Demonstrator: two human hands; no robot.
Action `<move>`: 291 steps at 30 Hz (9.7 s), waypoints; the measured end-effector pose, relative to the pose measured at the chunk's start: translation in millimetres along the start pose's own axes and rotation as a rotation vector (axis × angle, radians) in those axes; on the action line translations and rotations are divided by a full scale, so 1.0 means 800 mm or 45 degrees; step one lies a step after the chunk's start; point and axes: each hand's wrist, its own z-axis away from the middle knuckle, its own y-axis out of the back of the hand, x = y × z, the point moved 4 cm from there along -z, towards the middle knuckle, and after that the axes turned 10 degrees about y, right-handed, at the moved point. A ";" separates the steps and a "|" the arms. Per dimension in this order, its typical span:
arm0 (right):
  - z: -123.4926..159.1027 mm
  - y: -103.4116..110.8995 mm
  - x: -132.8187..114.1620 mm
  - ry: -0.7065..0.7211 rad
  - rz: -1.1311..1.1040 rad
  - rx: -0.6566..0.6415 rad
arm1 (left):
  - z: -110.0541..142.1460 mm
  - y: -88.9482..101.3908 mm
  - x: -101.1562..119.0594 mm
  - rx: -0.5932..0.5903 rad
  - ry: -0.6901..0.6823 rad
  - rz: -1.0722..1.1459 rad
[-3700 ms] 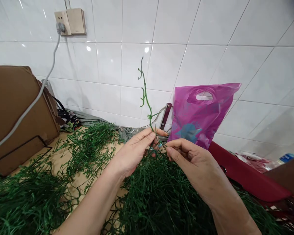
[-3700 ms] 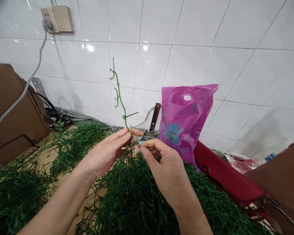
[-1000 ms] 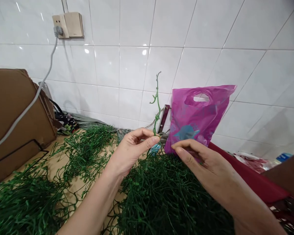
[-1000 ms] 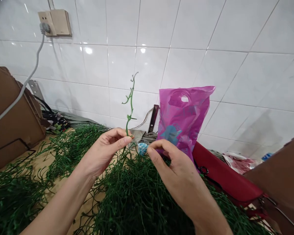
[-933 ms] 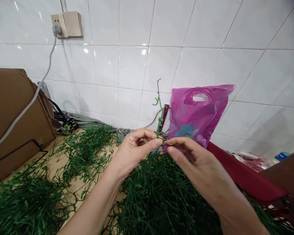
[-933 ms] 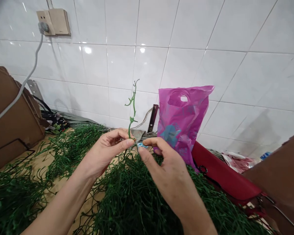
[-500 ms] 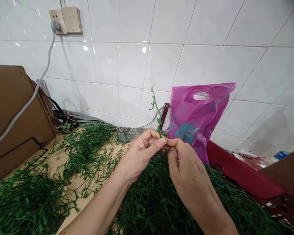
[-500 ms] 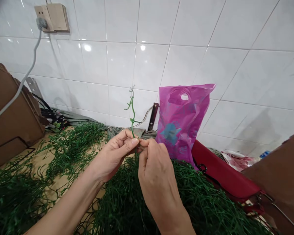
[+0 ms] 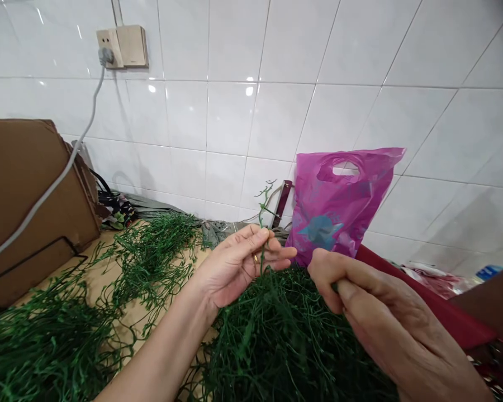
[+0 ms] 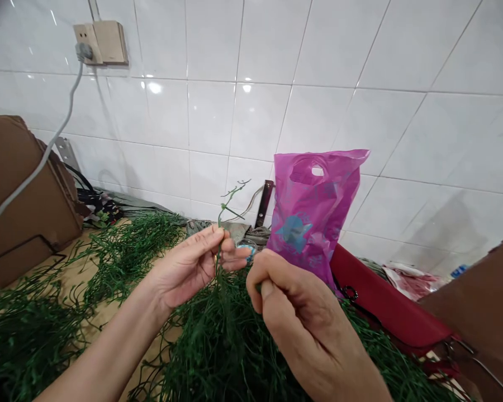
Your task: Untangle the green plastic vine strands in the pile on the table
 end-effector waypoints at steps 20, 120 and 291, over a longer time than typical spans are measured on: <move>0.023 -0.066 -0.069 -0.019 0.242 -0.187 | 0.174 -0.003 0.002 0.615 -0.291 -0.391; 0.114 -0.249 0.031 -0.595 -0.726 -0.182 | 0.243 0.118 -0.090 0.699 0.076 -1.197; 0.091 -0.197 -0.019 0.079 -0.372 -0.081 | 0.243 0.145 -0.075 0.858 -0.271 -0.641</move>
